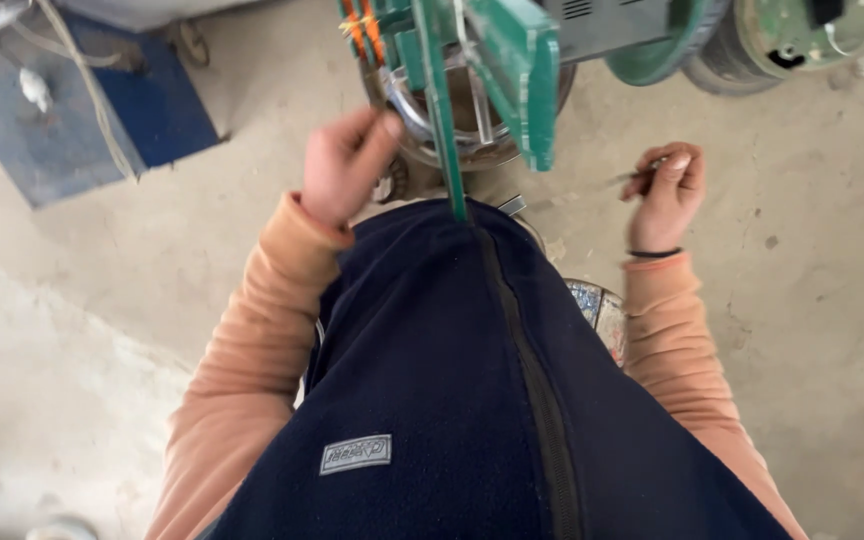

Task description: Winding copper wire onto coils using a manual machine and then assembling the wound coils into an electric motor stator housing.

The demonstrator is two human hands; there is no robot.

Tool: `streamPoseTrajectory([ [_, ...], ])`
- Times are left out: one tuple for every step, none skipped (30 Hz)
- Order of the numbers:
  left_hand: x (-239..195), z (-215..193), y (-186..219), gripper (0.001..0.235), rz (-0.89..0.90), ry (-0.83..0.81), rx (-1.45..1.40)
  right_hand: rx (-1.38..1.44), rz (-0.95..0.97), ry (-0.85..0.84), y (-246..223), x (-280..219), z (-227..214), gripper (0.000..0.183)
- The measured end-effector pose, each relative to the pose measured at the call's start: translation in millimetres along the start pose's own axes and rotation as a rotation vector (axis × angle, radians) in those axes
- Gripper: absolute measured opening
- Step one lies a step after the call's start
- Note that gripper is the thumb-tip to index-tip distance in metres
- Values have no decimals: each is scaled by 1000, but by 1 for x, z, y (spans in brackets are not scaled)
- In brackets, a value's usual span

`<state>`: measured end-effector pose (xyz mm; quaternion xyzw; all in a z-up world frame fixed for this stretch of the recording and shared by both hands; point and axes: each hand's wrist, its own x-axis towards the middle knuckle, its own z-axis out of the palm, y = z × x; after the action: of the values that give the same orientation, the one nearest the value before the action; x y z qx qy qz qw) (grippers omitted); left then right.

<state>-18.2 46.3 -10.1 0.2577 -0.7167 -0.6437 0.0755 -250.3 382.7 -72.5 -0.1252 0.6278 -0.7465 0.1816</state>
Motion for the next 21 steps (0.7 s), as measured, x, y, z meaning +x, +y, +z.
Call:
streamPoseTrajectory([
  [6, -4, -14, 21, -43, 53, -157, -116, 100, -44, 8, 2, -22, 29],
  [11, -7, -28, 19, -84, 109, -313, -234, 197, -91, 16, 5, -44, 29],
  [16, -5, -25, 19, -100, 121, -309, -229, 215, -102, 27, -3, -68, 29],
  [21, -1, -21, 19, -85, 109, -412, -605, 369, -240, 37, -10, -93, 29],
  [28, 3, -18, 29, -65, 87, -515, -983, 511, -377, 46, -18, -120, 30],
  [29, 7, -22, 29, -75, 91, -514, -980, 520, -383, 54, -36, -137, 30],
  [32, 10, -25, 27, -63, 59, -579, -1146, 613, -502, 61, -53, -155, 33],
  [35, 14, -27, 26, -50, 28, -645, -1311, 706, -623, 68, -70, -173, 38],
  [34, 12, -35, 26, -55, 21, -643, -1307, 712, -618, 69, -87, -181, 38],
  [33, 11, -43, 21, -52, 42, -615, -1336, 726, -605, 69, -104, -189, 36],
  [32, 11, -51, 17, -50, 55, -587, -1365, 744, -584, 67, -126, -198, 36],
  [22, 7, -48, 17, -54, 41, -585, -1360, 754, -572, 82, -142, -216, 36],
  [15, 4, -45, 13, -17, 44, -416, -1397, 684, -582, 94, -161, -235, 35],
  [9, 1, -43, 9, 25, 46, -247, -1434, 614, -591, 106, -181, -253, 34],
  [3, 0, -30, 9, 23, 23, -251, -1433, 630, -571, 107, -191, -254, 34],
  [-3, -3, -18, 6, 88, 11, -109, -1478, 597, -537, 109, -201, -253, 33],
  [-13, -7, -7, 5, 151, 10, 35, -1524, 560, -517, 112, -209, -253, 32],
  [-18, -7, 0, 5, 147, -2, 32, -1523, 573, -510, 106, -215, -243, 32],
  [-22, -9, 6, 5, 204, -55, 109, -1462, 574, -434, 104, -216, -232, 29],
  [-27, -12, 13, 6, 262, -108, 186, -1401, 574, -358, 100, -217, -220, 27],
  [-28, -10, 16, 6, 269, -112, 186, -1401, 571, -350, 102, -220, -217, 27],
])
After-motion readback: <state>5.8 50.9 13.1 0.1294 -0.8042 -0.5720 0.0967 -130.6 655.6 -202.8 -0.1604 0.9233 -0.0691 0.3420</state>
